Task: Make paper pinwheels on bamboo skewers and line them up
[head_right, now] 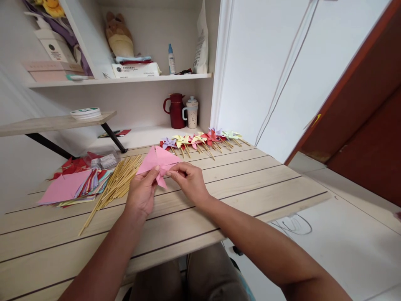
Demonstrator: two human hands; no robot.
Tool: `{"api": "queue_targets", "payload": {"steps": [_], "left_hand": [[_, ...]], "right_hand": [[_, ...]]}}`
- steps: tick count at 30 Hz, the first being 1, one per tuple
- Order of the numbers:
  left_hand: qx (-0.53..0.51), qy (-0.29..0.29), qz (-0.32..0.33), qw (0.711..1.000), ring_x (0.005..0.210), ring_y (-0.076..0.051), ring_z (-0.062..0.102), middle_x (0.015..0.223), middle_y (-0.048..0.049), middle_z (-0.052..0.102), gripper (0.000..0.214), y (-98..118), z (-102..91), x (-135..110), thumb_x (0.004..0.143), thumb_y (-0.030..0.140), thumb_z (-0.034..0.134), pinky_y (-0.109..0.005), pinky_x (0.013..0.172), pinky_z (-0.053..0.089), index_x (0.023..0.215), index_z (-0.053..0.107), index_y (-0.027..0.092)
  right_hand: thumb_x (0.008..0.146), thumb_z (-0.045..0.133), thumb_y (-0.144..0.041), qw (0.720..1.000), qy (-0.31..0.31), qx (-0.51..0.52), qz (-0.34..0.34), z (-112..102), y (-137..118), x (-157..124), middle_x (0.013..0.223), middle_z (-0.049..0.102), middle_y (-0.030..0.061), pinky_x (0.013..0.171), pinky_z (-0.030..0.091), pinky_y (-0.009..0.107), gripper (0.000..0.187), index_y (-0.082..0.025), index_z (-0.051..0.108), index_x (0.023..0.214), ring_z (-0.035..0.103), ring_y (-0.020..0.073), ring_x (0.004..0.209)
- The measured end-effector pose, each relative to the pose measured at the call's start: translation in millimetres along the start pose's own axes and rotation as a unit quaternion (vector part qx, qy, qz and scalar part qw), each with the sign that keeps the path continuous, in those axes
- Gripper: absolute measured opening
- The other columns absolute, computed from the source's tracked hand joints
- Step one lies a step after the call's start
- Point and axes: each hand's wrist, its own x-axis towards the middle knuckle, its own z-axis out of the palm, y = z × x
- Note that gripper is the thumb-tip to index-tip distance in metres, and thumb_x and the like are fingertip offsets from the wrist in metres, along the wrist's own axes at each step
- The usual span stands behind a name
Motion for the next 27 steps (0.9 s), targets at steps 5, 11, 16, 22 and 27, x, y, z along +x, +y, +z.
{"api": "queue_targets", "payload": {"steps": [5, 11, 16, 22, 27], "left_hand": [[0.012, -0.003, 0.003, 1.0, 0.086, -0.018, 0.068, 0.089, -0.0069, 0.078, 0.036, -1.4, 1.1, -0.4, 0.059, 0.037, 0.091, -0.031, 0.087, 0.05, 0.086, 0.08, 0.015], [0.013, -0.007, 0.014, 1.0, 0.089, -0.019, 0.069, 0.095, -0.0093, 0.079, 0.037, -0.2, 5.4, -2.7, 0.061, 0.034, 0.09, -0.033, 0.09, 0.052, 0.092, 0.081, 0.014], [0.017, -0.007, 0.014, 1.0, 0.086, -0.018, 0.07, 0.094, -0.0093, 0.078, 0.038, -1.6, 4.7, -2.4, 0.06, 0.035, 0.091, -0.031, 0.086, 0.052, 0.089, 0.08, 0.014], [0.034, -0.003, 0.01, 0.999, 0.084, -0.018, 0.069, 0.093, -0.0078, 0.078, 0.035, -2.8, 3.4, -2.0, 0.061, 0.035, 0.09, -0.031, 0.085, 0.052, 0.088, 0.081, 0.015], [0.038, -0.006, 0.017, 0.999, 0.084, -0.018, 0.069, 0.094, -0.0082, 0.078, 0.038, -3.9, 2.2, -1.1, 0.06, 0.036, 0.091, -0.031, 0.084, 0.052, 0.089, 0.081, 0.014]], "right_hand": [[0.082, 0.075, -0.036, 0.999, 0.003, -0.024, 0.023, -0.9, 2.4, 0.8, 0.06, 0.049, -0.0032, 0.059, 0.034, 0.028, 0.02, -0.019, 0.072, 0.072, 0.042, 0.0131, 0.06], [0.082, 0.073, -0.039, 0.999, 0.002, -0.038, 0.033, -0.9, 2.2, 1.3, 0.056, 0.04, -0.0056, 0.055, 0.03, 0.028, 0.024, -0.019, 0.068, 0.07, 0.036, 0.0117, 0.056], [0.081, 0.073, -0.041, 0.998, -0.003, -0.042, 0.041, -1.0, -0.9, 2.2, 0.055, 0.04, -0.0059, 0.054, 0.029, 0.027, 0.027, -0.019, 0.065, 0.068, 0.034, 0.0113, 0.055], [0.08, 0.072, -0.034, 0.998, -0.009, -0.054, 0.045, -0.7, -0.6, 3.2, 0.055, 0.04, -0.0061, 0.055, 0.028, 0.027, 0.025, -0.019, 0.061, 0.064, 0.035, 0.0108, 0.056], [0.079, 0.071, -0.031, 0.997, -0.006, -0.07, 0.034, -0.6, -1.9, 3.4, 0.055, 0.042, -0.0062, 0.055, 0.029, 0.027, 0.023, -0.019, 0.06, 0.063, 0.037, 0.0107, 0.056]]}}
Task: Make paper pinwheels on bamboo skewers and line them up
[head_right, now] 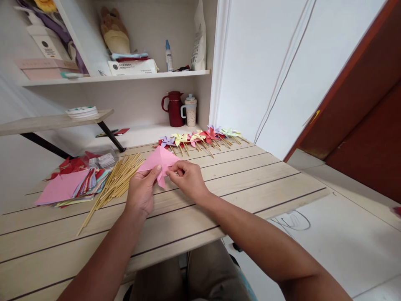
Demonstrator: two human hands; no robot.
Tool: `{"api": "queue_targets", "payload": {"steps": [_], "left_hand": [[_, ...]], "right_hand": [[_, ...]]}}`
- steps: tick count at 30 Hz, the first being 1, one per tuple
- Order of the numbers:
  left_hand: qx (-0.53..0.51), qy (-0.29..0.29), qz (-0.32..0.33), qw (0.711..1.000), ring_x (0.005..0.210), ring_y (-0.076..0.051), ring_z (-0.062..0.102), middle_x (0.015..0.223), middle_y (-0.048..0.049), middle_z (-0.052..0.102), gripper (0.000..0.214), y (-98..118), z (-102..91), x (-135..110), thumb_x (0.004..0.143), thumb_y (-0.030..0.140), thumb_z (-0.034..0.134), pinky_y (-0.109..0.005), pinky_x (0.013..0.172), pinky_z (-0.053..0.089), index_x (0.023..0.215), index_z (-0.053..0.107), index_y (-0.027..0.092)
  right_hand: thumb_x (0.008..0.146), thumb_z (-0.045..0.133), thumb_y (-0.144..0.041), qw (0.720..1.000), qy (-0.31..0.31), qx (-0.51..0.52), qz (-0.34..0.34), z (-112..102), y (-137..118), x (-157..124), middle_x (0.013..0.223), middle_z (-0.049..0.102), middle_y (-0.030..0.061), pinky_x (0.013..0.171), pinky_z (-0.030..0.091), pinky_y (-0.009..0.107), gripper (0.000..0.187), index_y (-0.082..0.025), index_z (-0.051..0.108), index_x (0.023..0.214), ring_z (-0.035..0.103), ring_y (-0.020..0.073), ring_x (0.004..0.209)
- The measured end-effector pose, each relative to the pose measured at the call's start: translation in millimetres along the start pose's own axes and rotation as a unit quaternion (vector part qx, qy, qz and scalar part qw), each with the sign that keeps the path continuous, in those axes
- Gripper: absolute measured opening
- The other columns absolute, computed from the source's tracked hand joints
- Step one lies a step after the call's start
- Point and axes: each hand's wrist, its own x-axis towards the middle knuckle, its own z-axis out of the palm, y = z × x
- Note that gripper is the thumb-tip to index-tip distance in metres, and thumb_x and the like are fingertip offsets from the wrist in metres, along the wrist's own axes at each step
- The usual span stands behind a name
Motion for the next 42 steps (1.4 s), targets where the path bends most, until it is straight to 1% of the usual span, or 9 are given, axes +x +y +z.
{"api": "queue_targets", "payload": {"steps": [9, 19, 22, 24, 27, 30, 32, 35, 42], "left_hand": [[0.022, 0.031, 0.003, 0.999, 0.082, -0.018, 0.069, 0.088, -0.0074, 0.078, 0.031, 0, 2.7, -1, 0.064, 0.031, 0.087, -0.028, 0.076, 0.052, 0.088, 0.08, 0.013], [0.023, 0.05, 0.013, 0.998, 0.079, -0.019, 0.07, 0.087, -0.0076, 0.077, 0.028, 0, 5.2, -2, 0.064, 0.029, 0.086, -0.03, 0.077, 0.053, 0.085, 0.079, 0.013], [0.037, 0.078, 0.024, 0.996, 0.079, -0.018, 0.069, 0.086, -0.0072, 0.077, 0.023, 1, 4.6, -1, 0.067, 0.026, 0.083, -0.029, 0.077, 0.052, 0.085, 0.079, 0.013], [0.047, 0.091, 0.028, 0.994, 0.08, -0.018, 0.07, 0.087, -0.0076, 0.077, 0.022, 1, 3.7, 0, 0.067, 0.025, 0.082, -0.029, 0.077, 0.052, 0.085, 0.079, 0.013], [0.068, 0.086, 0.04, 0.993, 0.081, -0.02, 0.07, 0.087, -0.0083, 0.077, 0.02, 2, 2.1, 1, 0.067, 0.025, 0.081, -0.031, 0.078, 0.052, 0.084, 0.079, 0.014], [0.122, 0.067, 0.08, 0.987, 0.076, -0.021, 0.068, 0.079, -0.0065, 0.075, 0.015, 1, 1.0, 0, 0.067, 0.024, 0.081, -0.031, 0.075, 0.05, 0.079, 0.079, 0.015], [0.177, 0.053, 0.134, 0.974, 0.074, -0.02, 0.066, 0.074, -0.0045, 0.073, 0.011, 1, 0.9, -2, 0.066, 0.021, 0.081, -0.03, 0.075, 0.049, 0.076, 0.079, 0.018], [0.241, 0.022, 0.218, 0.946, 0.077, -0.02, 0.064, 0.073, -0.003, 0.071, 0.01, 2, 1.7, -5, 0.066, 0.016, 0.08, -0.03, 0.081, 0.047, 0.074, 0.079, 0.022], [0.306, -0.026, 0.255, 0.917, 0.08, -0.023, 0.064, 0.08, -0.0047, 0.074, 0.009, 3, 0.5, -4, 0.074, 0.019, 0.073, -0.038, 0.091, 0.045, 0.078, 0.079, 0.025]], "right_hand": [[0.079, 0.071, -0.03, 1.0, -0.006, -0.021, -0.012, -2, 1, 0, 0.055, 0.042, -0.0057, 0.055, 0.03, 0.027, 0.023, -0.02, 0.058, 0.063, 0.038, 0.0113, 0.056], [0.08, 0.073, -0.033, 1.0, -0.021, -0.01, -0.008, -2, 0, -2, 0.055, 0.041, -0.0059, 0.055, 0.03, 0.027, 0.024, -0.019, 0.062, 0.064, 0.037, 0.0111, 0.056], [0.081, 0.075, -0.038, 1.0, -0.012, 0.01, -0.002, -5, -2, -2, 0.055, 0.037, -0.0073, 0.054, 0.03, 0.027, 0.021, -0.02, 0.068, 0.076, 0.035, 0.0112, 0.054], [0.084, 0.074, -0.042, 0.999, 0.028, 0.014, -0.012, -9, -2, 0, 0.057, 0.035, -0.0076, 0.055, 0.032, 0.028, 0.022, -0.021, 0.071, 0.09, 0.035, 0.012, 0.055], [0.085, 0.073, -0.045, 0.995, 0.09, 0.001, -0.043, -17, -2, 5, 0.074, 0.052, -0.0016, 0.064, 0.042, 0.029, 0.033, -0.023, 0.07, 0.108, 0.049, 0.0153, 0.067], [0.082, 0.076, -0.049, 0.997, 0.061, -0.004, -0.037, -24, 2, 11, 0.112, 0.063, 0.0078, 0.086, 0.048, 0.037, 0.041, -0.026, 0.071, 0.115, 0.059, 0.0219, 0.098], [0.082, 0.075, -0.05, 1.0, 0.001, 0.029, -0.002, -27, 5, 15, 0.119, 0.065, 0.0082, 0.091, 0.048, 0.039, 0.039, -0.027, 0.073, 0.112, 0.06, 0.0233, 0.106], [0.078, 0.078, -0.046, 0.992, -0.069, 0.095, 0.049, -27, 10, 17, 0.108, 0.071, 0.0062, 0.084, 0.049, 0.035, 0.034, -0.023, 0.075, 0.103, 0.064, 0.0211, 0.099], [0.068, 0.085, -0.041, 0.993, -0.05, 0.091, 0.062, -29, 11, 20, 0.089, 0.071, 0.0047, 0.067, 0.047, 0.029, 0.028, -0.018, 0.074, 0.077, 0.063, 0.0185, 0.083]]}}
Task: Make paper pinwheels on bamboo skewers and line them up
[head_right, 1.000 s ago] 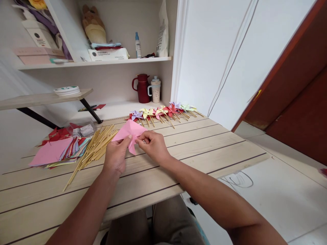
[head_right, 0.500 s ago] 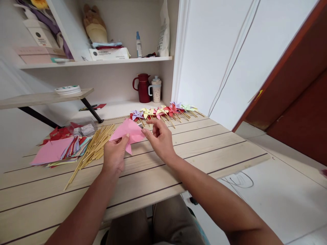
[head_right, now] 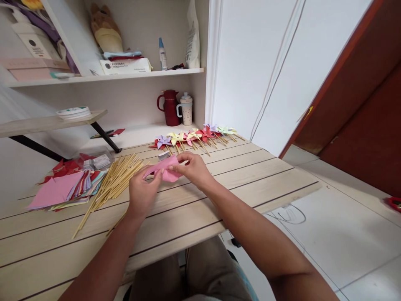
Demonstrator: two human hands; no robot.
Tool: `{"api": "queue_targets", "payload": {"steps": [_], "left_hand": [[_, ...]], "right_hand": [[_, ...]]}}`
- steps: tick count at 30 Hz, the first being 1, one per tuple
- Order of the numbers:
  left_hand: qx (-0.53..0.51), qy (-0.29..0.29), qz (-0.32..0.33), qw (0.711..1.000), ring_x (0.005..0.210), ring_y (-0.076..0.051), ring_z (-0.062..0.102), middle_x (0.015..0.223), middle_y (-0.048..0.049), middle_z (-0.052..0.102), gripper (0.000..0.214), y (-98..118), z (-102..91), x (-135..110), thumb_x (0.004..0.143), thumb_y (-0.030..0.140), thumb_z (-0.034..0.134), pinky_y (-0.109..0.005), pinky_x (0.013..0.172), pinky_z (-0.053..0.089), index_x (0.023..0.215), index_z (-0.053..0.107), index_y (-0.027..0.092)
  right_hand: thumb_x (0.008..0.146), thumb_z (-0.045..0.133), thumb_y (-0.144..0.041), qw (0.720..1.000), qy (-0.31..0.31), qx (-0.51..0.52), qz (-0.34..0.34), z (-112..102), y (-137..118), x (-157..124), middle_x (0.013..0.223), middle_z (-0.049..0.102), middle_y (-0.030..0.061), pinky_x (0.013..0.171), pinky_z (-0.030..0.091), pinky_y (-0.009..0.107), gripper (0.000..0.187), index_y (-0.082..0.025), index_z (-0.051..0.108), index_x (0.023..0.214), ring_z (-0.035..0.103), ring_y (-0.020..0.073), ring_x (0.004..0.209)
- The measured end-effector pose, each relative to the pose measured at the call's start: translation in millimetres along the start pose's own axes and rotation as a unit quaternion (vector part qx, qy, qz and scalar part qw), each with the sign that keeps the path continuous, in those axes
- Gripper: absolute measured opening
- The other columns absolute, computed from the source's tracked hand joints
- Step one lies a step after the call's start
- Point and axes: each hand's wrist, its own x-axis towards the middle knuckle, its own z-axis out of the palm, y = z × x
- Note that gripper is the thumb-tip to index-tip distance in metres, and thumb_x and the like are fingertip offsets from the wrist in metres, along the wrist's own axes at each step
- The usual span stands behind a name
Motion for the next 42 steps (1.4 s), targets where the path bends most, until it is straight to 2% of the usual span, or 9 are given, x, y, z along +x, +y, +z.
{"api": "queue_targets", "payload": {"steps": [3, 6, 10, 14, 17, 21, 27, 33, 42], "left_hand": [[0.021, 0.002, 0.013, 1.0, 0.084, -0.024, 0.065, 0.083, -0.0055, 0.075, 0.009, -3, 0.6, -1, 0.075, 0.02, 0.074, -0.039, 0.091, 0.046, 0.08, 0.079, 0.025], [0.02, 0.004, 0.004, 1.0, 0.085, -0.024, 0.066, 0.083, -0.0056, 0.075, 0.008, -4, 1.7, -2, 0.075, 0.022, 0.075, -0.037, 0.09, 0.047, 0.081, 0.08, 0.025], [-0.032, 0.027, -0.118, 0.992, 0.08, -0.022, 0.067, 0.082, -0.0073, 0.076, 0.013, -2, 1.6, 0, 0.072, 0.027, 0.079, -0.034, 0.081, 0.051, 0.083, 0.08, 0.019], [-0.175, 0.073, -0.268, 0.945, 0.081, -0.021, 0.07, 0.092, -0.0105, 0.078, 0.029, -4, -0.8, 6, 0.068, 0.031, 0.082, -0.032, 0.075, 0.054, 0.09, 0.079, 0.013], [-0.243, 0.09, -0.28, 0.924, 0.079, -0.02, 0.07, 0.094, -0.0104, 0.077, 0.036, -7, -2.8, 8, 0.064, 0.034, 0.085, -0.031, 0.072, 0.054, 0.092, 0.079, 0.012], [-0.297, 0.089, -0.271, 0.911, 0.076, -0.018, 0.069, 0.086, -0.0075, 0.077, 0.034, -7, -2.9, 7, 0.061, 0.033, 0.088, -0.028, 0.07, 0.053, 0.086, 0.079, 0.012], [-0.317, 0.077, -0.27, 0.906, 0.075, -0.017, 0.069, 0.085, -0.0069, 0.077, 0.032, -4, 0.0, 4, 0.062, 0.032, 0.088, -0.026, 0.068, 0.053, 0.084, 0.079, 0.012], [-0.327, 0.083, -0.277, 0.9, 0.08, -0.018, 0.07, 0.091, -0.0084, 0.078, 0.033, -4, -1.8, 5, 0.062, 0.03, 0.089, -0.027, 0.072, 0.054, 0.088, 0.079, 0.012], [-0.388, 0.152, -0.315, 0.853, 0.079, -0.015, 0.071, 0.096, -0.0097, 0.078, 0.015, 1, -10.1, 14, 0.072, 0.013, 0.079, -0.025, 0.071, 0.056, 0.087, 0.078, 0.012]], "right_hand": [[0.068, 0.085, -0.04, 1.0, -0.003, 0.009, -0.003, -2, -1, 0, 0.1, 0.071, 0.006, 0.071, 0.05, 0.03, 0.031, -0.019, 0.076, 0.089, 0.063, 0.0186, 0.088], [0.065, 0.088, -0.035, 0.999, -0.003, 0.035, 0.002, -2, 0, -1, 0.113, 0.067, 0.0065, 0.078, 0.053, 0.032, 0.06, -0.024, 0.07, 0.121, 0.061, 0.0182, 0.094], [0.071, 0.085, -0.037, 0.998, -0.027, 0.051, 0.025, -1, 4, 0, 0.112, 0.064, 0.0078, 0.083, 0.055, 0.038, 0.076, -0.025, 0.054, 0.14, 0.061, 0.0204, 0.096], [0.074, 0.085, -0.043, 0.985, 0.033, -0.103, -0.138, 0, -2, -4, 0.127, 0.059, 0.0093, 0.096, 0.05, 0.048, 0.069, -0.031, 0.057, 0.136, 0.058, 0.0273, 0.112], [0.081, 0.08, -0.044, 0.931, 0.03, -0.219, -0.289, 7, -9, -12, 0.124, 0.057, 0.0088, 0.104, 0.042, 0.049, 0.045, -0.032, 0.066, 0.123, 0.054, 0.0293, 0.12], [0.085, 0.077, -0.044, 0.874, -0.001, -0.324, -0.362, 23, -9, -25, 0.115, 0.06, 0.0074, 0.095, 0.04, 0.045, 0.028, -0.03, 0.073, 0.109, 0.056, 0.0266, 0.108], [0.09, 0.073, -0.033, 0.881, 0.035, -0.33, -0.337, 34, -1, -27, 0.101, 0.066, 0.0034, 0.086, 0.038, 0.039, 0.01, -0.027, 0.073, 0.082, 0.058, 0.022, 0.097], [0.081, 0.08, -0.048, 0.906, 0.074, -0.281, -0.308, 26, -2, -20, 0.113, 0.063, 0.0081, 0.092, 0.042, 0.044, 0.044, -0.029, 0.067, 0.119, 0.059, 0.0273, 0.106], [0.087, 0.077, -0.039, 0.879, 0.033, -0.347, -0.327, 25, -1, -23, 0.106, 0.06, 0.0076, 0.088, 0.042, 0.042, 0.032, -0.026, 0.071, 0.115, 0.057, 0.0247, 0.1]]}}
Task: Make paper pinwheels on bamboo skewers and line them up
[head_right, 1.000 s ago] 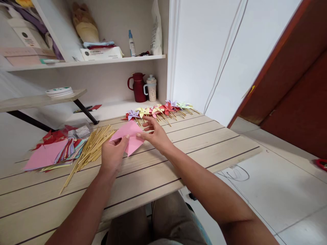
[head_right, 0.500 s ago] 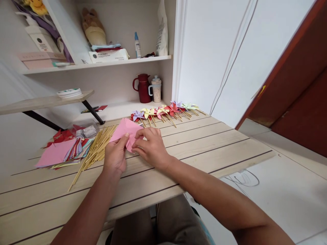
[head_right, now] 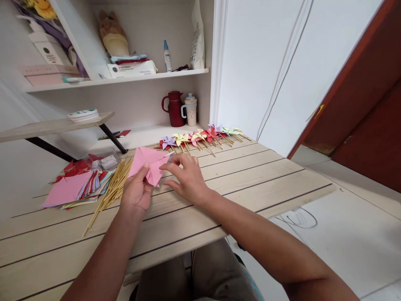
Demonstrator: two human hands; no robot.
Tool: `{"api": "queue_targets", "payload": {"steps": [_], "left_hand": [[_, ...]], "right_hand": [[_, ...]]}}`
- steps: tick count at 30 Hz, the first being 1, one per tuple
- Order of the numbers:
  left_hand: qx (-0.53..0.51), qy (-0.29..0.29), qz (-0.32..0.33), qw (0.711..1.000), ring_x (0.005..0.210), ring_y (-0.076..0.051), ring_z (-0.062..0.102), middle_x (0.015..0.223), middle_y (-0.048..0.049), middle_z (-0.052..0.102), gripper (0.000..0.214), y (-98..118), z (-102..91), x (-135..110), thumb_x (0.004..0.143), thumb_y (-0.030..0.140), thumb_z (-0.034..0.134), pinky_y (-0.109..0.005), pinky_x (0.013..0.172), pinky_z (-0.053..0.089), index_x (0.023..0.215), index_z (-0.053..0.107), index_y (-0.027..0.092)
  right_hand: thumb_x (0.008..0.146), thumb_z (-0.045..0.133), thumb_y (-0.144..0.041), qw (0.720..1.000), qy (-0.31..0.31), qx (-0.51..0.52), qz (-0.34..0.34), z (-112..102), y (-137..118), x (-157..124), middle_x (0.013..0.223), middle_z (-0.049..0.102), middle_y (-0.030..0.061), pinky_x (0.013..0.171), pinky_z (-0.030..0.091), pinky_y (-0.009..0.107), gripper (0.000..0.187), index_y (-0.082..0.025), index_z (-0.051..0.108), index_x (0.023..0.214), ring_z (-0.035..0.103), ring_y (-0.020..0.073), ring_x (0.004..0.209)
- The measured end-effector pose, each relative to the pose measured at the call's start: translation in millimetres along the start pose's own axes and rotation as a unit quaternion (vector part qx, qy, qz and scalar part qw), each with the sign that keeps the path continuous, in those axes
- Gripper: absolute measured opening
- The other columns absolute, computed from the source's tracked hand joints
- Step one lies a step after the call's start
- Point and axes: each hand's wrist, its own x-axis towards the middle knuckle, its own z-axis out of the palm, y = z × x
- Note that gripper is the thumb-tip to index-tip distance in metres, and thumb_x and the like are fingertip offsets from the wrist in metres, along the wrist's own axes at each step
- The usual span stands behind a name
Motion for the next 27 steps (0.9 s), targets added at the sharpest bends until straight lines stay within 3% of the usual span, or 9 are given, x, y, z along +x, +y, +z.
{"api": "queue_targets", "payload": {"steps": [3, 7, 16, 22, 27], "left_hand": [[0.001, -0.027, -0.019, 0.999, 0.078, -0.016, 0.071, 0.095, -0.0101, 0.079, 0.018, -4, 2.0, -3, 0.07, 0.014, 0.082, -0.025, 0.07, 0.056, 0.087, 0.078, 0.012], [0.009, -0.072, -0.021, 0.997, 0.081, -0.017, 0.071, 0.094, -0.0095, 0.079, 0.029, -8, 2.3, -6, 0.062, 0.019, 0.088, -0.026, 0.074, 0.056, 0.089, 0.079, 0.012], [0.073, -0.108, 0.019, 0.991, 0.099, -0.022, 0.071, 0.102, -0.0106, 0.079, 0.038, -11, 1.9, -9, 0.062, 0.033, 0.091, -0.033, 0.094, 0.052, 0.092, 0.079, 0.012], [0.095, -0.106, 0.037, 0.989, 0.098, -0.024, 0.073, 0.102, -0.0113, 0.079, 0.039, -12, 4.1, -13, 0.062, 0.032, 0.091, -0.036, 0.095, 0.053, 0.094, 0.08, 0.013], [0.097, -0.11, 0.049, 0.988, 0.098, -0.023, 0.073, 0.102, -0.012, 0.079, 0.041, -12, 4.6, -13, 0.063, 0.031, 0.091, -0.038, 0.096, 0.054, 0.097, 0.079, 0.013]], "right_hand": [[0.088, 0.076, -0.032, 1.0, -0.003, -0.007, -0.001, 1, -1, -1, 0.1, 0.059, 0.0062, 0.084, 0.041, 0.04, 0.024, -0.027, 0.074, 0.111, 0.055, 0.0225, 0.093], [0.088, 0.076, -0.032, 0.999, 0.034, 0.038, 0.011, 2, 0, 1, 0.089, 0.057, 0.0039, 0.081, 0.042, 0.039, 0.006, -0.027, 0.078, 0.089, 0.055, 0.0204, 0.086], [0.09, 0.072, -0.028, 0.981, 0.04, 0.16, 0.101, 0, 4, 4, 0.087, 0.057, 0.0038, 0.076, 0.05, 0.036, 0.009, -0.023, 0.077, 0.085, 0.059, 0.019, 0.084], [0.086, 0.075, -0.026, 0.964, 0.041, 0.187, 0.185, 1, 5, 5, 0.085, 0.06, 0.0032, 0.071, 0.05, 0.033, 0.007, -0.021, 0.076, 0.08, 0.06, 0.0182, 0.081], [0.083, 0.076, -0.024, 0.962, 0.047, 0.185, 0.193, -1, 5, 7, 0.083, 0.06, 0.0028, 0.071, 0.049, 0.033, 0.007, -0.022, 0.075, 0.076, 0.059, 0.0176, 0.079]]}}
